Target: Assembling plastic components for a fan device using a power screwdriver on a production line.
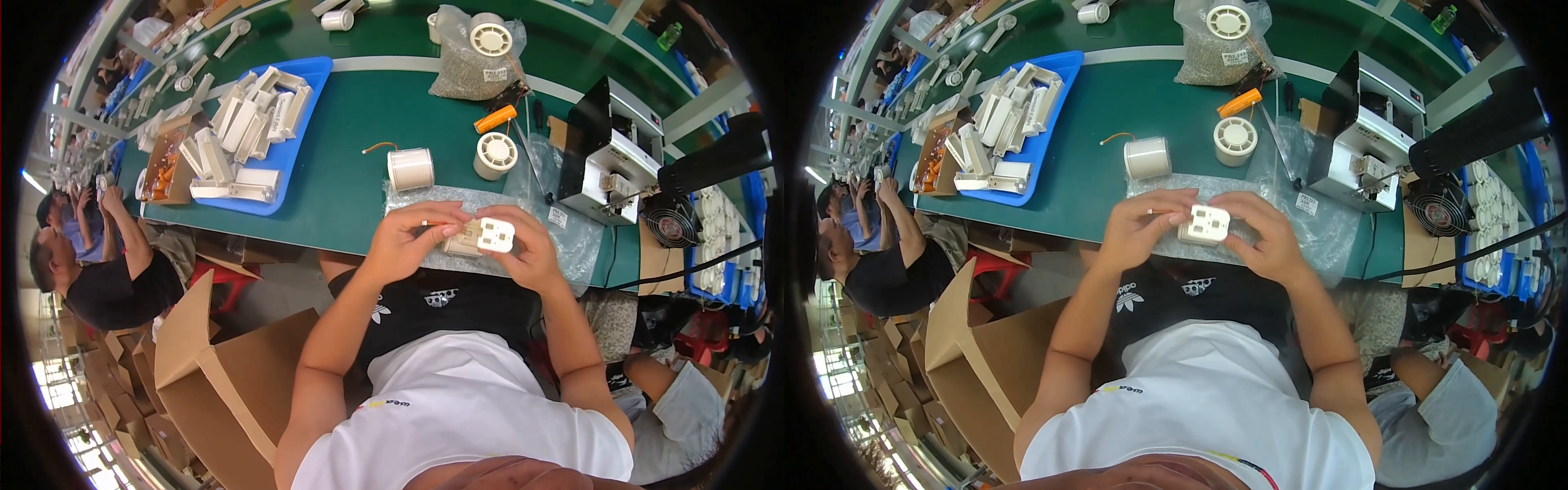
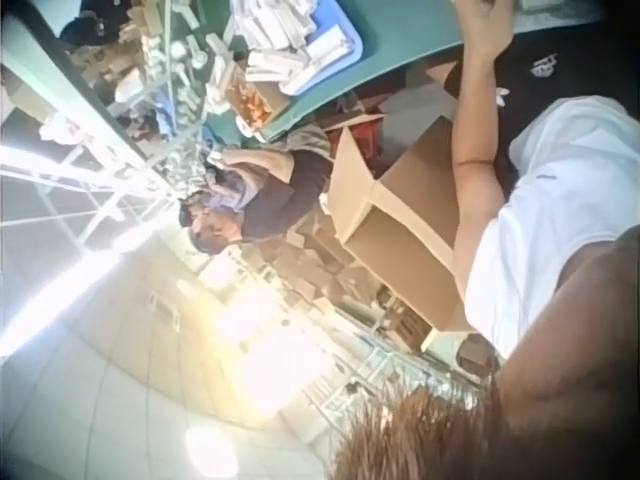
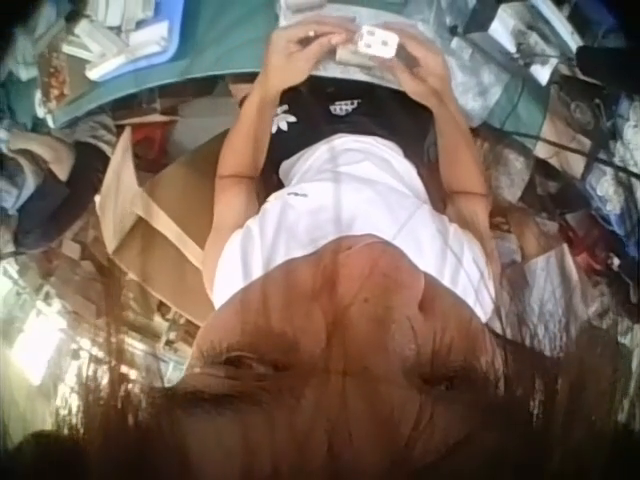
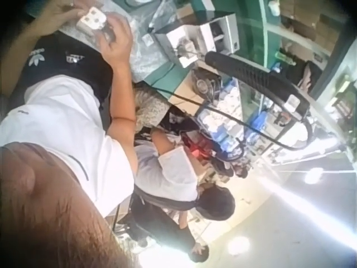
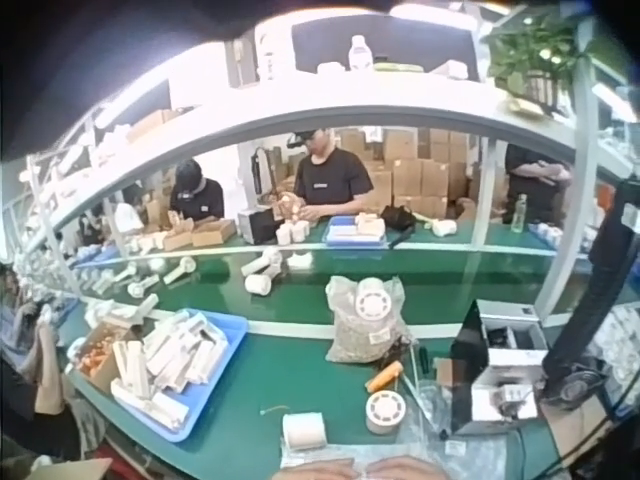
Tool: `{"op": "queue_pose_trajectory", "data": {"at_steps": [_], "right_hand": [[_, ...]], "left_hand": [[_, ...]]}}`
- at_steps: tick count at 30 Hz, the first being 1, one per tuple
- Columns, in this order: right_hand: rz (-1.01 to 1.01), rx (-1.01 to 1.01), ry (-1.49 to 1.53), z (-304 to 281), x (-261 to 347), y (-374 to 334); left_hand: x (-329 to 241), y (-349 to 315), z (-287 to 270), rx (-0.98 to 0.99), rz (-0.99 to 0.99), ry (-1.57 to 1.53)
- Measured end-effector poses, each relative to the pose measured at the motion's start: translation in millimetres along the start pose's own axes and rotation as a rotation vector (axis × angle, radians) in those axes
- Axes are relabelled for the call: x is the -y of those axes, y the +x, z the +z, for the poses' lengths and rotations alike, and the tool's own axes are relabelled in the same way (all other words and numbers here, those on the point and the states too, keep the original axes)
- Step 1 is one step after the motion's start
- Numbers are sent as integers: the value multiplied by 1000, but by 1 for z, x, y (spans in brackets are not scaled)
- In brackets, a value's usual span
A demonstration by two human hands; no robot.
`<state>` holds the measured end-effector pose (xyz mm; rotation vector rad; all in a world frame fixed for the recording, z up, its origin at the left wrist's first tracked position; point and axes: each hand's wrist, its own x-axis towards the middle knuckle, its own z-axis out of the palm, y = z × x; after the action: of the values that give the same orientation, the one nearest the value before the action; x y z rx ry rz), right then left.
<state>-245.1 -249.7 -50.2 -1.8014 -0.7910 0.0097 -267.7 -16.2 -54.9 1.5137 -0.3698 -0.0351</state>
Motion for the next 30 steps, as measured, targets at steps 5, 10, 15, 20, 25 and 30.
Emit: {"op": "queue_pose_trajectory", "data": {"at_steps": [5, 10, 15, 20, 25, 30], "right_hand": [[-24, -75, 8, 2, 2, -5], [-335, -558, -202, -59, 16, -28], [-394, -1170, -650, -118, 64, 39], [-269, -1050, -312, -144, 87, 46], [-448, -1009, -165, -155, 109, 38], [-445, -1111, -244, -157, 116, 65]], "left_hand": [[10, -1, 25, -256, 104, -17], [13, 0, 52, -423, 155, 111], [25, 2, 69, -496, 181, 8], [23, 12, 72, -474, 260, -72], [16, 16, 74, -481, 191, 51], [22, 20, 75, -491, 193, -8]]}}
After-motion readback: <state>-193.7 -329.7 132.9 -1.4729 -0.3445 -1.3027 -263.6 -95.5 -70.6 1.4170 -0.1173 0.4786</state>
